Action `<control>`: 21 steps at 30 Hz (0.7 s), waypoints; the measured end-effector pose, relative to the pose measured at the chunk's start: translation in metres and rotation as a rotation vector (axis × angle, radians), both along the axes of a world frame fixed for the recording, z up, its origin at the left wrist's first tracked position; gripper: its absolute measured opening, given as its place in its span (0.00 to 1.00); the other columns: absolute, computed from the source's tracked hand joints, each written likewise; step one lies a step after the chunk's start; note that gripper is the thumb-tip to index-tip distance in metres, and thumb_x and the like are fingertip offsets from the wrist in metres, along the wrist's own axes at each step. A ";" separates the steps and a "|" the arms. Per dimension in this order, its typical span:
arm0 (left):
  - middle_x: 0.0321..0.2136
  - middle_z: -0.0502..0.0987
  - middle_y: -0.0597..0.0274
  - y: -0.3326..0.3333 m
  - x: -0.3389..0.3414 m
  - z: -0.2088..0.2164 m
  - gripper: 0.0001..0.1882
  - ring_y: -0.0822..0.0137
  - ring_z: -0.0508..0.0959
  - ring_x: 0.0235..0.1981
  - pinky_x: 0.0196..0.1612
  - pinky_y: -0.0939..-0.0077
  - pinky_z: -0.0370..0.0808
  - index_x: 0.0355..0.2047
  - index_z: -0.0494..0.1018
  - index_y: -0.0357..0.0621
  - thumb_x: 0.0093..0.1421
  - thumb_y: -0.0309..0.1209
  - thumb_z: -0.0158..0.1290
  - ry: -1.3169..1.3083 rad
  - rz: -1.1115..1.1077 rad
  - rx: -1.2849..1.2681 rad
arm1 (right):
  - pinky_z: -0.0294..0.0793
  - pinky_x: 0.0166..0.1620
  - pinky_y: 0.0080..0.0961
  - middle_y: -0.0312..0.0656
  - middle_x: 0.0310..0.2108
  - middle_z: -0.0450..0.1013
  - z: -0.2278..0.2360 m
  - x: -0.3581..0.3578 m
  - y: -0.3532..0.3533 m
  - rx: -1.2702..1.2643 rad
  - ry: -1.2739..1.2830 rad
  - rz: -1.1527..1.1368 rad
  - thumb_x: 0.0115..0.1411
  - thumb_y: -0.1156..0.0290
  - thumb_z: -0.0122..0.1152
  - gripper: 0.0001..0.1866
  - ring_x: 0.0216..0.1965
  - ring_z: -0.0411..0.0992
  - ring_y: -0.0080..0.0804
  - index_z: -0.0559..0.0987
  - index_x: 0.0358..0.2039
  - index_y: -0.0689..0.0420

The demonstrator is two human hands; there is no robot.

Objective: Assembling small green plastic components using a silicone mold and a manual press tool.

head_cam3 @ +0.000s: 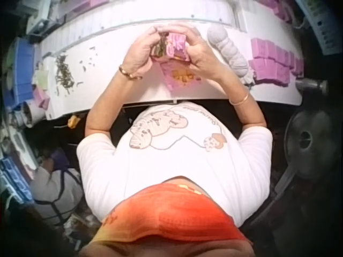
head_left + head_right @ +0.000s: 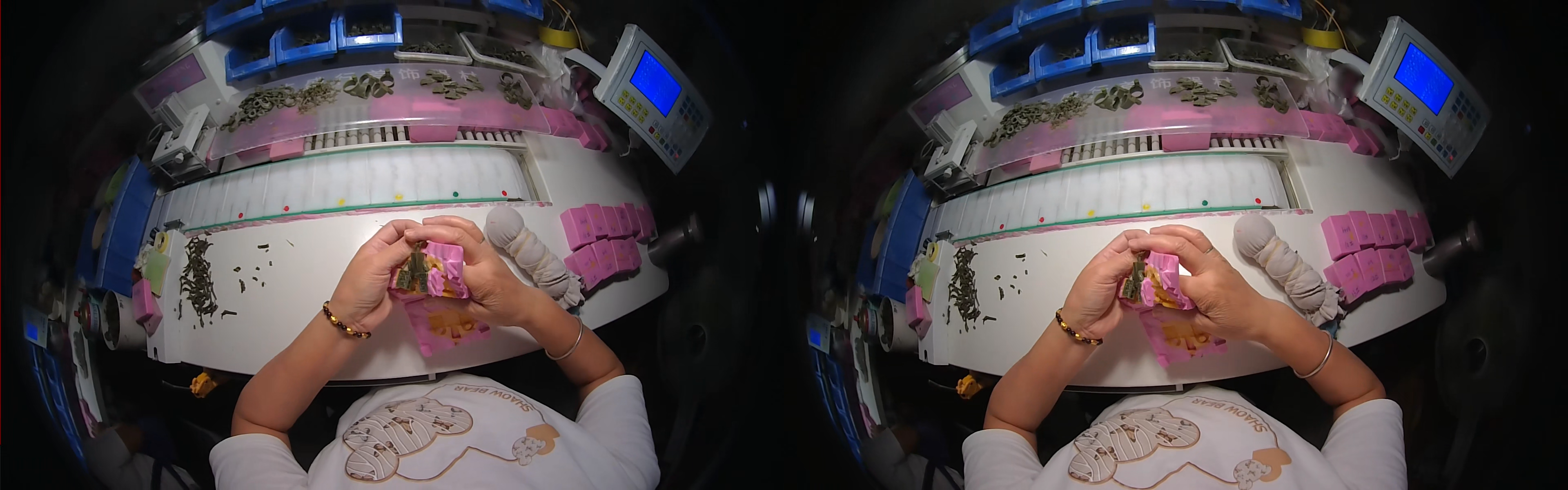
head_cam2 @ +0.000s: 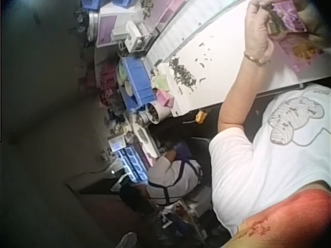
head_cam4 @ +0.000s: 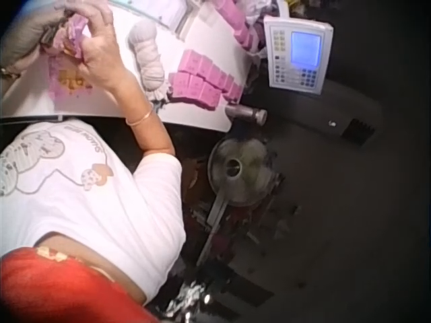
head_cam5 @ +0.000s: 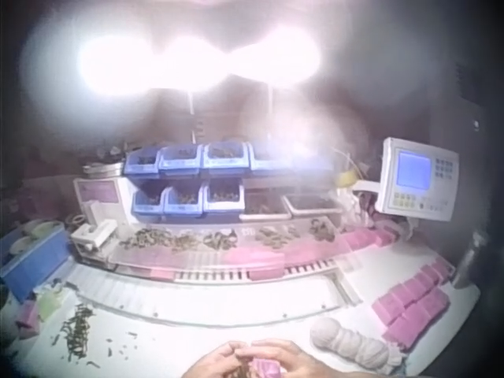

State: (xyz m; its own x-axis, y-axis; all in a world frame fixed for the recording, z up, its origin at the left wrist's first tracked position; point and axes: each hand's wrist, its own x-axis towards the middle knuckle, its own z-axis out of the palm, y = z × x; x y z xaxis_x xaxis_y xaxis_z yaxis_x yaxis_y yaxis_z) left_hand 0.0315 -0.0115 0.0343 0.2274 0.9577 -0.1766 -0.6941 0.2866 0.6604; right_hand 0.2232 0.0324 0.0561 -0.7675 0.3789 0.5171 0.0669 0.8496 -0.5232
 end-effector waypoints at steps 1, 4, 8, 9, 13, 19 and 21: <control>0.41 0.75 0.65 -0.001 0.001 0.002 0.10 0.77 0.76 0.41 0.45 0.79 0.76 0.48 0.70 0.41 0.70 0.30 0.46 0.009 -0.028 0.007 | 0.66 0.60 0.42 0.44 0.61 0.64 0.001 -0.001 0.000 0.003 -0.001 0.004 0.52 0.66 0.71 0.16 0.64 0.58 0.47 0.81 0.40 0.57; 0.44 0.75 0.62 -0.001 0.003 0.007 0.14 0.74 0.77 0.44 0.48 0.76 0.77 0.52 0.68 0.40 0.72 0.31 0.40 0.045 -0.071 -0.003 | 0.64 0.63 0.44 0.44 0.60 0.65 0.002 -0.002 0.000 -0.004 -0.009 0.063 0.53 0.69 0.70 0.16 0.66 0.57 0.50 0.79 0.41 0.58; 0.46 0.75 0.62 -0.002 -0.002 0.001 0.16 0.73 0.76 0.47 0.52 0.75 0.74 0.53 0.69 0.39 0.73 0.34 0.39 0.095 -0.130 -0.087 | 0.65 0.62 0.44 0.45 0.60 0.65 0.003 0.001 -0.003 -0.002 -0.028 0.091 0.53 0.70 0.70 0.19 0.64 0.61 0.49 0.78 0.45 0.58; 0.46 0.75 0.62 -0.001 -0.001 0.002 0.16 0.73 0.76 0.47 0.52 0.75 0.74 0.53 0.69 0.39 0.73 0.34 0.39 0.095 -0.130 -0.086 | 0.67 0.61 0.43 0.45 0.59 0.64 0.004 0.002 -0.005 0.036 -0.061 0.072 0.53 0.70 0.70 0.20 0.62 0.63 0.48 0.78 0.46 0.57; 0.47 0.75 0.60 0.000 -0.001 0.003 0.22 0.69 0.76 0.47 0.54 0.70 0.73 0.57 0.66 0.35 0.73 0.40 0.41 -0.076 -0.033 -0.082 | 0.69 0.59 0.37 0.45 0.56 0.64 -0.001 0.001 -0.013 -0.198 0.007 0.051 0.55 0.69 0.70 0.19 0.58 0.67 0.45 0.78 0.47 0.56; 0.48 0.74 0.57 -0.011 -0.013 -0.004 0.21 0.68 0.75 0.49 0.54 0.68 0.73 0.54 0.71 0.37 0.64 0.35 0.55 0.729 0.203 0.455 | 0.73 0.48 0.35 0.45 0.47 0.63 -0.003 0.005 -0.010 -0.342 -0.015 -0.225 0.58 0.66 0.69 0.15 0.44 0.71 0.40 0.80 0.45 0.56; 0.41 0.78 0.60 -0.011 -0.009 -0.008 0.19 0.69 0.78 0.42 0.46 0.72 0.75 0.47 0.78 0.41 0.54 0.26 0.64 0.908 0.298 0.561 | 0.73 0.48 0.35 0.45 0.47 0.64 0.002 0.003 -0.013 -0.312 -0.042 -0.251 0.58 0.66 0.69 0.14 0.44 0.72 0.41 0.81 0.44 0.56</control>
